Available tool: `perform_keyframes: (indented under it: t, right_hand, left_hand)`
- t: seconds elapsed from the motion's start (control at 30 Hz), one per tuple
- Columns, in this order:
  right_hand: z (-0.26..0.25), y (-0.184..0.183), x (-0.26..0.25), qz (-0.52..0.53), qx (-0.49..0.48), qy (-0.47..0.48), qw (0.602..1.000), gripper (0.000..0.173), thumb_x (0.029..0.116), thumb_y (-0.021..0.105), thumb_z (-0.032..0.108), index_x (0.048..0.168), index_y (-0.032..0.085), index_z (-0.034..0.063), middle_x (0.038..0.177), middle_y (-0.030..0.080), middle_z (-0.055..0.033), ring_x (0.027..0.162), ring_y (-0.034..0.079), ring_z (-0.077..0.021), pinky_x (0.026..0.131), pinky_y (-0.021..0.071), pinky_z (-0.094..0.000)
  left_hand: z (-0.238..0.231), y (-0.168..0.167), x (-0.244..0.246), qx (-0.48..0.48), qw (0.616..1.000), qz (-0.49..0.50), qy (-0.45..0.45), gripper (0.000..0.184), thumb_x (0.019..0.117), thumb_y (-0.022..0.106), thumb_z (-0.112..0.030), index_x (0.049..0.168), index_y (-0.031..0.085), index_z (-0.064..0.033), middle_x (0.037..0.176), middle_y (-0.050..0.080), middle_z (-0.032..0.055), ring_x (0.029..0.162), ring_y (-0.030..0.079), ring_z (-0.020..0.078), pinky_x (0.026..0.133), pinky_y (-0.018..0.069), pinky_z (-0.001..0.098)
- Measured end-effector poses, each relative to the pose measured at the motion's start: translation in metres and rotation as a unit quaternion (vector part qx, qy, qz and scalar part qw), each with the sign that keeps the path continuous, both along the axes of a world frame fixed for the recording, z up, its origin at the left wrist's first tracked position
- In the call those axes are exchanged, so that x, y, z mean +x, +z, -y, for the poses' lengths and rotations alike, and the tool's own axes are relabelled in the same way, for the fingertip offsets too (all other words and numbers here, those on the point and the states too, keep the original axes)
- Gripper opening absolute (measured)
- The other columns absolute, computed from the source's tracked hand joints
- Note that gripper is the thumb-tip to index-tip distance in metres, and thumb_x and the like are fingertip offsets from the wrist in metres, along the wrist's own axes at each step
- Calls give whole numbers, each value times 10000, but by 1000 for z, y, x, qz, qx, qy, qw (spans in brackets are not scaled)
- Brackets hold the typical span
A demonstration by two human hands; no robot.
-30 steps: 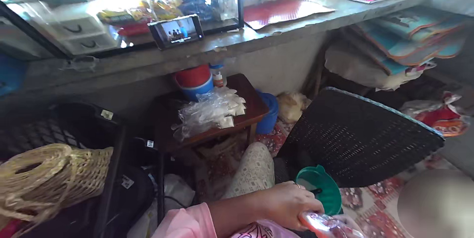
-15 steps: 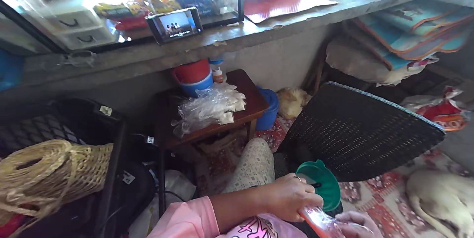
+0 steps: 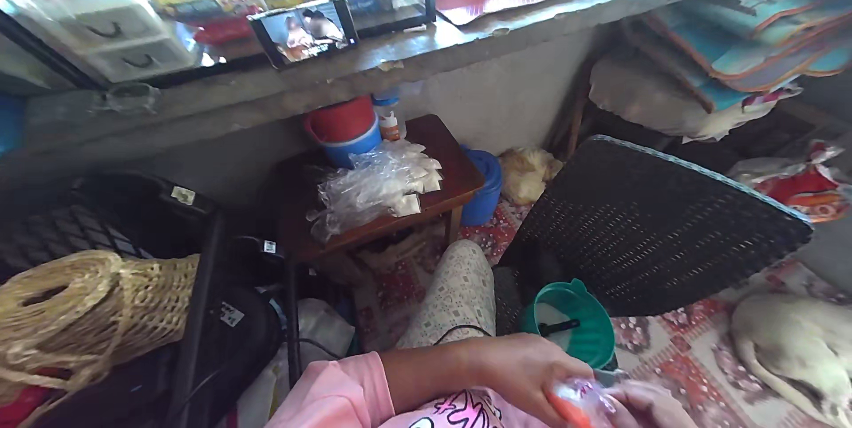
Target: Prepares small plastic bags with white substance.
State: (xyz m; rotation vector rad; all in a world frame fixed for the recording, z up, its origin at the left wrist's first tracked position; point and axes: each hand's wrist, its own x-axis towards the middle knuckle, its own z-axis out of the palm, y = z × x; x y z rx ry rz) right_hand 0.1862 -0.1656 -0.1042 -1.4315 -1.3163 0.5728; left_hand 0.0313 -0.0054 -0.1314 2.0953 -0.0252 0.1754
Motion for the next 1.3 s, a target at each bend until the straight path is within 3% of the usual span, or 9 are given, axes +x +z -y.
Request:
perform_keyframes:
  t: [0.17, 0.23, 0.37, 0.57, 0.77, 0.87, 1.0, 1.1, 1.3]
  right_hand:
    - [-4, 7, -6, 23, 4, -12, 1000, 97, 954, 695, 80, 954, 716, -15, 958, 693, -100, 851, 676, -108, 773, 602, -263]
    - [-3, 9, -6, 27, -8, -9, 1000, 112, 953, 706, 92, 969, 731, -16, 998, 676, -113, 872, 674, -111, 781, 608, -258]
    - [-4, 10, -11, 31, -22, 13, 999, 138, 954, 693, 116, 979, 754, -5, 1050, 632, -125, 916, 646, -85, 794, 586, -213]
    - [-3, 5, -5, -63, -1, 52, 997, 50, 960, 696, 90, 983, 728, 58, 1071, 628, -29, 948, 632, -58, 824, 582, -226]
    - [-1, 15, -3, -97, 25, 40, 994, 42, 986, 676, 168, 988, 718, 167, 1133, 597, 69, 1063, 583, -25, 898, 531, -192]
    - [-1, 14, 1, -71, 20, 39, 997, 75, 1001, 665, 206, 1016, 705, 144, 1087, 624, 46, 1022, 608, -45, 869, 549, -217]
    - [0, 18, -6, 27, -11, 5, 1000, 379, 910, 788, 354, 1158, 682, 88, 1126, 657, -36, 1041, 641, -101, 878, 584, -287]
    - [-4, 12, -12, 93, 47, -81, 991, 88, 951, 703, 218, 997, 753, 162, 1071, 658, -4, 993, 644, -61, 848, 583, -213]
    - [3, 10, -3, -2, 84, -110, 990, 93, 997, 627, 76, 1040, 707, 59, 1189, 703, -110, 1096, 697, -226, 916, 621, -351]
  left_hand:
    - [6, 8, -1, -123, 992, -33, -17, 614, 868, 792, -223, 1328, 559, 110, 1090, 688, 257, 1006, 681, 322, 924, 532, 496]
    - [8, 8, -1, -157, 987, -11, -17, 571, 963, 662, -357, 1274, 581, 115, 1043, 690, 235, 969, 683, 286, 894, 538, 487]
    - [10, 14, 0, -169, 986, 1, -5, 568, 1068, 437, -400, 1221, 621, 114, 1043, 693, 221, 990, 676, 270, 915, 523, 481]
    - [15, 10, 2, -181, 983, 3, 15, 242, 994, 565, -152, 1047, 639, 73, 836, 641, 156, 774, 626, 223, 722, 512, 442]
    - [15, 8, 0, -128, 991, -27, 38, 288, 1062, 480, -149, 1022, 687, 47, 883, 673, 163, 852, 657, 261, 780, 522, 481]
    - [12, 10, -1, -130, 990, -27, 53, 307, 1074, 458, -144, 1039, 696, 48, 888, 686, 161, 853, 671, 250, 789, 538, 473]
    - [5, 13, 1, -122, 989, -22, 83, 321, 1073, 452, -182, 966, 683, 14, 842, 664, 112, 808, 654, 201, 746, 539, 437]
    - [4, 15, 4, -92, 992, -13, 83, 278, 1054, 482, -184, 919, 667, -26, 835, 634, 65, 804, 622, 153, 736, 527, 371]
    - [-3, 14, 13, 48, 992, -65, 93, 261, 1024, 483, -264, 982, 691, -112, 929, 659, 21, 978, 625, 185, 915, 461, 498]
